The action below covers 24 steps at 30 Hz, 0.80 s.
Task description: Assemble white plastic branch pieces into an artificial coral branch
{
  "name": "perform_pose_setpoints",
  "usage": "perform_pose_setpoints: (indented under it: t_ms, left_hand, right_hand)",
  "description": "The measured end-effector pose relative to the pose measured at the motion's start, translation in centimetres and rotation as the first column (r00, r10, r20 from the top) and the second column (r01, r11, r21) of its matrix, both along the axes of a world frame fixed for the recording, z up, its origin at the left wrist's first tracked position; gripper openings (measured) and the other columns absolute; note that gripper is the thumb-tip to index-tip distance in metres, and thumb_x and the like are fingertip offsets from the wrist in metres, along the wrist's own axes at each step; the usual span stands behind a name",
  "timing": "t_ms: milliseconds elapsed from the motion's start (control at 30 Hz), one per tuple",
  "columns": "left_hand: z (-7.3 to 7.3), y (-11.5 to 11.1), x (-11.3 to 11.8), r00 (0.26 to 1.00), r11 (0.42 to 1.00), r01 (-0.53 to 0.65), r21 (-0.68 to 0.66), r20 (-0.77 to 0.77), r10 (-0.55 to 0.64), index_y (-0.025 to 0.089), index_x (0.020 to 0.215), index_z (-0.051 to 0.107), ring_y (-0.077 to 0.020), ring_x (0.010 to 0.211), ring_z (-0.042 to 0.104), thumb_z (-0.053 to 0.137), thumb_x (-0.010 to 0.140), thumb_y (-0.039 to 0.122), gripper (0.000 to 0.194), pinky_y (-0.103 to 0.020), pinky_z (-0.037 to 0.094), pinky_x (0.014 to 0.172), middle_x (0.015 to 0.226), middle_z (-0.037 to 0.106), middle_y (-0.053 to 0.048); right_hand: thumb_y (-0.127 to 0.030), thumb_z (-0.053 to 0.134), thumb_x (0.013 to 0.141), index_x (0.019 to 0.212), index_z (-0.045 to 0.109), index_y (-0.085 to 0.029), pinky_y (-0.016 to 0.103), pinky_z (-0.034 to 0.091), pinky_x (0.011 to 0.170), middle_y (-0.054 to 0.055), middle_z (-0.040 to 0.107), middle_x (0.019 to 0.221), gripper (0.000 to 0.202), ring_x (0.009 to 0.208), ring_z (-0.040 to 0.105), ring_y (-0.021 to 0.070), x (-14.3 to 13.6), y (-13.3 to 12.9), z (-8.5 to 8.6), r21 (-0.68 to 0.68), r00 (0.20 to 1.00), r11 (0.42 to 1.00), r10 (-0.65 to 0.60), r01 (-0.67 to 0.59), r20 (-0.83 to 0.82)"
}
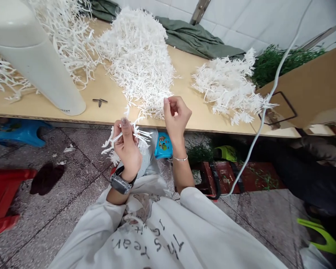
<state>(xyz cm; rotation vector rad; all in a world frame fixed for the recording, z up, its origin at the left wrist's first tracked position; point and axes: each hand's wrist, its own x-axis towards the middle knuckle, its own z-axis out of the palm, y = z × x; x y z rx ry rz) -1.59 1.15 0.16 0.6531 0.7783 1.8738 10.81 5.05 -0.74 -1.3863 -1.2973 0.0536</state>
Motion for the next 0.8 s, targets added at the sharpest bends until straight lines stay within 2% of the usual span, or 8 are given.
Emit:
perform_pose_setpoints:
  t_ms: [167, 300, 367, 433, 533, 633, 733, 800]
  left_hand:
    - [-0.9, 0.1, -0.1, 0.977, 0.996, 0.081, 0.03, -0.2, -0.073, 0.019, 0.06, 0.046, -0.0069, 0.05, 0.033, 0.059, 0.083, 0.046, 0.038, -0.022, 0.027, 0.048, 0.055, 0.036, 0.006]
    - [-0.6, 0.2, -0.3, 0.966, 0.981, 0.182, 0.061, -0.197, -0.167, 0.019, 0.057, 0.041, -0.0077, 0.049, 0.03, 0.063, 0.08, 0.048, 0.042, -0.023, 0.028, 0.048, 0.054, 0.033, 0.006]
    - [-0.1, -0.2, -0.3, 0.957, 0.957, 0.285, 0.053, -0.072, -0.281, 0.019, 0.057, 0.039, -0.0074, 0.046, 0.028, 0.062, 0.078, 0.051, 0.045, -0.023, 0.026, 0.044, 0.052, 0.032, 0.006]
    - [0.6, -0.9, -0.1, 0.908, 0.91, 0.412, 0.05, 0.06, -0.414, 0.019, 0.055, 0.037, -0.0068, 0.043, 0.024, 0.063, 0.077, 0.052, 0.048, -0.022, 0.024, 0.041, 0.049, 0.028, 0.007]
    - [1.4, -2.4, 0.0, 0.8, 0.83, 0.553, 0.071, 0.233, -0.552, 0.018, 0.053, 0.034, -0.0058, 0.042, 0.019, 0.068, 0.075, 0.047, 0.051, -0.018, 0.024, 0.039, 0.047, 0.022, 0.007]
    - [1.8, -3.3, -0.5, 0.738, 0.79, 0.608, 0.08, 0.312, -0.599, 0.017, 0.053, 0.034, -0.0062, 0.043, 0.02, 0.067, 0.078, 0.042, 0.049, -0.015, 0.029, 0.041, 0.047, 0.021, 0.007]
    - [2.0, -3.0, -1.5, 0.677, 0.747, 0.661, 0.069, 0.376, -0.633, 0.018, 0.055, 0.037, -0.0076, 0.042, 0.017, 0.055, 0.088, 0.034, 0.041, -0.015, 0.03, 0.041, 0.048, 0.016, 0.007]
    - [1.9, -2.3, -2.1, 0.665, 0.764, 0.634, 0.12, 0.42, -0.618, 0.018, 0.059, 0.042, -0.0078, 0.042, 0.015, 0.049, 0.092, 0.027, 0.035, -0.015, 0.03, 0.041, 0.051, 0.015, 0.007]
  right_hand:
    - [-0.062, 0.035, 0.087, 0.068, 0.05, -0.019, 0.024, 0.033, 0.052, -0.003, 0.045, 0.059, 0.049, 0.054, 0.042, 0.0086, -3.8, -4.2, 0.0, 0.042, 0.858, 0.869, 0.495, -0.494, -0.141]
    - [-0.046, 0.055, 0.084, 0.059, 0.045, -0.018, 0.023, 0.028, 0.048, -0.005, 0.038, 0.053, 0.039, 0.049, 0.032, 0.006, -4.1, -6.0, 0.6, -0.078, 0.816, 0.815, 0.562, -0.574, -0.132]
    - [-0.042, 0.054, 0.085, 0.057, 0.046, -0.018, 0.022, 0.026, 0.044, -0.005, 0.038, 0.05, 0.038, 0.045, 0.031, 0.0051, -3.9, -6.3, 0.6, -0.031, 0.695, 0.713, 0.672, -0.701, -0.258]
    - [-0.043, 0.052, 0.085, 0.056, 0.047, -0.018, 0.021, 0.024, 0.038, -0.006, 0.038, 0.046, 0.038, 0.037, 0.03, 0.0042, -4.0, -6.2, -0.1, 0.162, 0.452, 0.55, 0.793, -0.819, -0.408]
    - [-0.039, 0.052, 0.084, 0.056, 0.044, -0.019, 0.019, 0.019, 0.029, -0.007, 0.034, 0.042, 0.035, 0.028, 0.024, 0.003, -4.5, -6.0, -1.3, 0.488, 0.083, 0.321, 0.891, -0.812, -0.447]
    - [-0.028, 0.053, 0.084, 0.057, 0.039, -0.019, 0.017, 0.018, 0.028, -0.009, 0.031, 0.04, 0.031, 0.026, 0.023, 0.0019, -4.7, -6.1, -1.6, 0.608, -0.057, 0.192, 0.929, -0.77, -0.366]
    - [-0.024, 0.052, 0.085, 0.059, 0.034, -0.021, 0.013, 0.024, 0.031, -0.012, 0.024, 0.038, 0.032, 0.024, 0.024, 0.0, -4.1, -7.3, -0.4, 0.736, -0.234, -0.002, 0.949, -0.677, -0.212]
    - [-0.027, 0.053, 0.086, 0.061, 0.032, -0.021, 0.012, 0.028, 0.033, -0.013, 0.022, 0.038, 0.033, 0.025, 0.025, -0.0003, -3.3, -8.1, 0.9, 0.78, -0.251, -0.059, 0.959, -0.623, -0.128]
